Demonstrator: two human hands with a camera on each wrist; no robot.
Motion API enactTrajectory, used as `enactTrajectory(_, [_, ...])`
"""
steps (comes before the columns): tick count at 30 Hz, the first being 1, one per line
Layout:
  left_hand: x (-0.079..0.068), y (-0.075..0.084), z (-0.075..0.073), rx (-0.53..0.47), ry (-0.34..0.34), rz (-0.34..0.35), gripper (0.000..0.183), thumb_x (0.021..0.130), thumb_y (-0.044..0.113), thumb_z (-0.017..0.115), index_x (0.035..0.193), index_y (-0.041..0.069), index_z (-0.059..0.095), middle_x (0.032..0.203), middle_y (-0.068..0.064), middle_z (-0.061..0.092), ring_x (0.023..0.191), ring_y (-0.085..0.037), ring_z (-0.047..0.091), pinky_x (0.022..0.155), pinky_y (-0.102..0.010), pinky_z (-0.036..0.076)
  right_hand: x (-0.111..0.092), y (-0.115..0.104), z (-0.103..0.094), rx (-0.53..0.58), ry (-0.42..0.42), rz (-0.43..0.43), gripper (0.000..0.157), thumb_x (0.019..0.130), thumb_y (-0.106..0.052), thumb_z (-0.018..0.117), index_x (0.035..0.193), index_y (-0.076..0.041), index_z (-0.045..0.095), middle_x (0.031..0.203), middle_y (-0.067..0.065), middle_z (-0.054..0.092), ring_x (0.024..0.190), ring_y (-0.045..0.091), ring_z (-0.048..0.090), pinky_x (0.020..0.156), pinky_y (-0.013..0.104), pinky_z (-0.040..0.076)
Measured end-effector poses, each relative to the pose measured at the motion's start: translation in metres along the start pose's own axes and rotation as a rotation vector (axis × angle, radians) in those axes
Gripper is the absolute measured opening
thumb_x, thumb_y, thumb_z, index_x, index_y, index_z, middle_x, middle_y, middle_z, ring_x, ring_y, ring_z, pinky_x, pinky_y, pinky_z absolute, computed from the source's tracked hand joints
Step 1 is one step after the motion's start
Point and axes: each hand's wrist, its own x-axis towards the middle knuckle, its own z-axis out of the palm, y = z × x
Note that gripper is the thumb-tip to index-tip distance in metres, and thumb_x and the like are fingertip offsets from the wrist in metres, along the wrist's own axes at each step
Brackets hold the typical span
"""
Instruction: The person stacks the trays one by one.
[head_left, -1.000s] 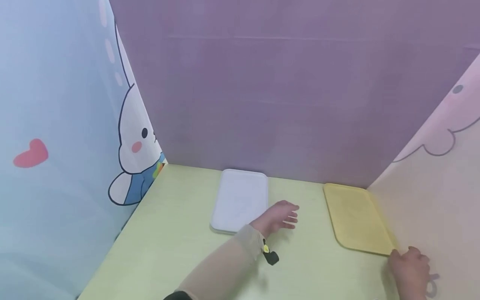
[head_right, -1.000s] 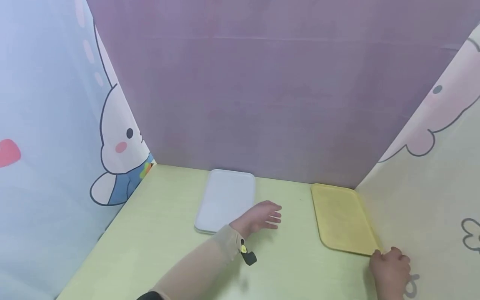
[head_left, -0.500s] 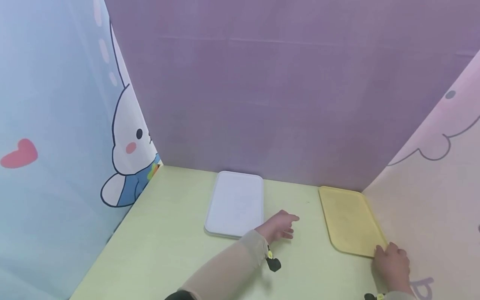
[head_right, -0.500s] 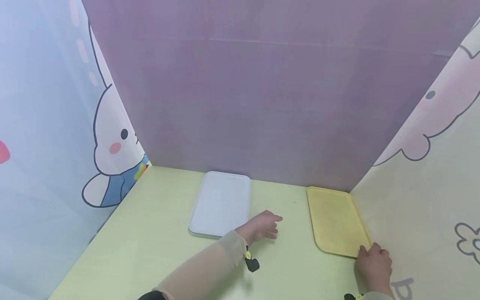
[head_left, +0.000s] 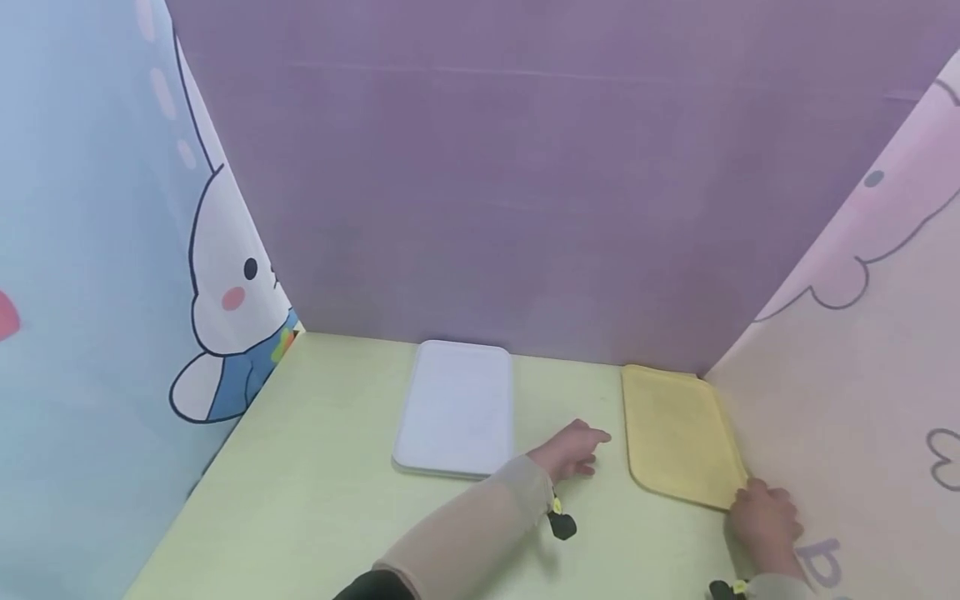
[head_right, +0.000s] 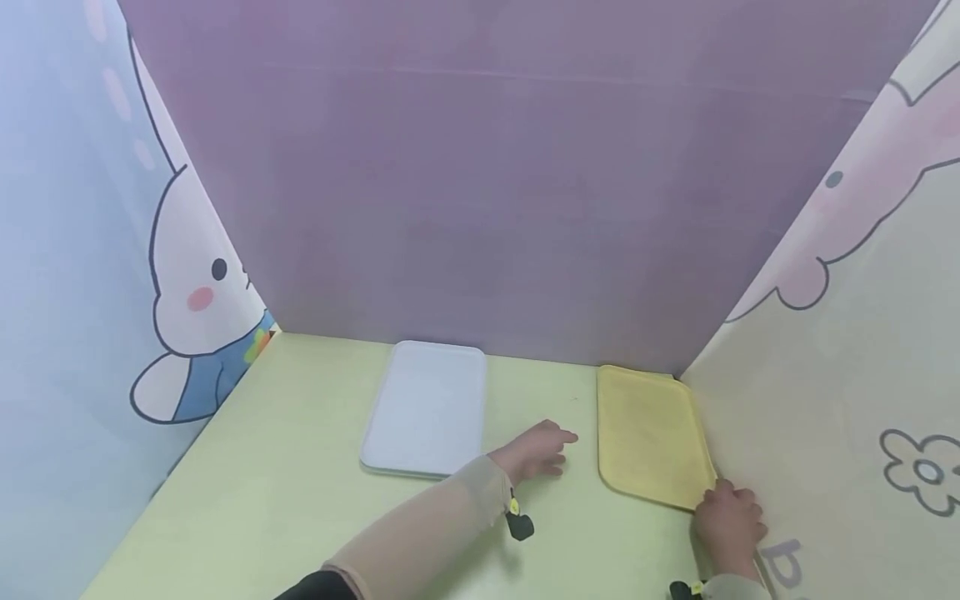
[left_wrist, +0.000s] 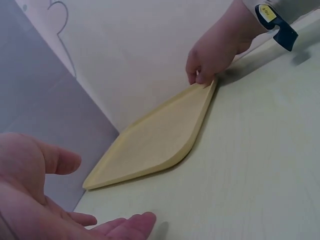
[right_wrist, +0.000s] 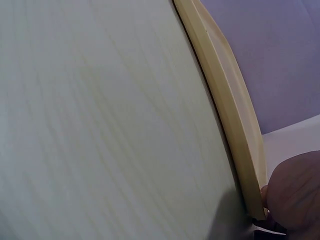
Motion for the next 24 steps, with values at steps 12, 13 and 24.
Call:
enactTrajectory(12, [0.012,-0.013,0.033,0.195,0.066,0.01,0.068,0.092,0.033,0.067,0.144,-0.001,0.041,0.143,-0.018,0.052,0.111,-0.04,0.062,0.109,-0.063,0.041,-0.005,-0.02,0.01,-0.029,0.0,-0.054,0.049,0.099,-0.014,0.043,0.143,0.008,0.037,0.131,0.045,0.038,0.113,0.067,0.037,0.087,0.079,0.032])
enactTrajectory(13, [0.012,-0.014,0.033,0.194,0.078,0.009,0.064,0.092,0.031,0.066,0.142,-0.001,0.043,0.137,-0.017,0.055,0.107,-0.038,0.063,0.106,-0.059,0.044,-0.006,-0.02,0.011,-0.026,0.004,-0.057,0.048,0.098,-0.013,0.043,0.142,0.007,0.039,0.131,0.044,0.04,0.114,0.066,0.037,0.087,0.078,0.032])
enactTrajectory(24, [0.02,-0.014,0.017,-0.022,-0.069,0.059,0.023,0.095,0.007,0.061,0.115,-0.003,0.057,0.109,-0.019,0.069,0.097,-0.033,0.072,0.087,-0.044,0.06,-0.015,-0.015,-0.007,0.316,-0.127,-0.081,0.039,0.103,-0.009,0.039,0.137,0.011,0.039,0.128,0.036,0.051,0.103,0.036,0.06,0.076,0.037,0.054])
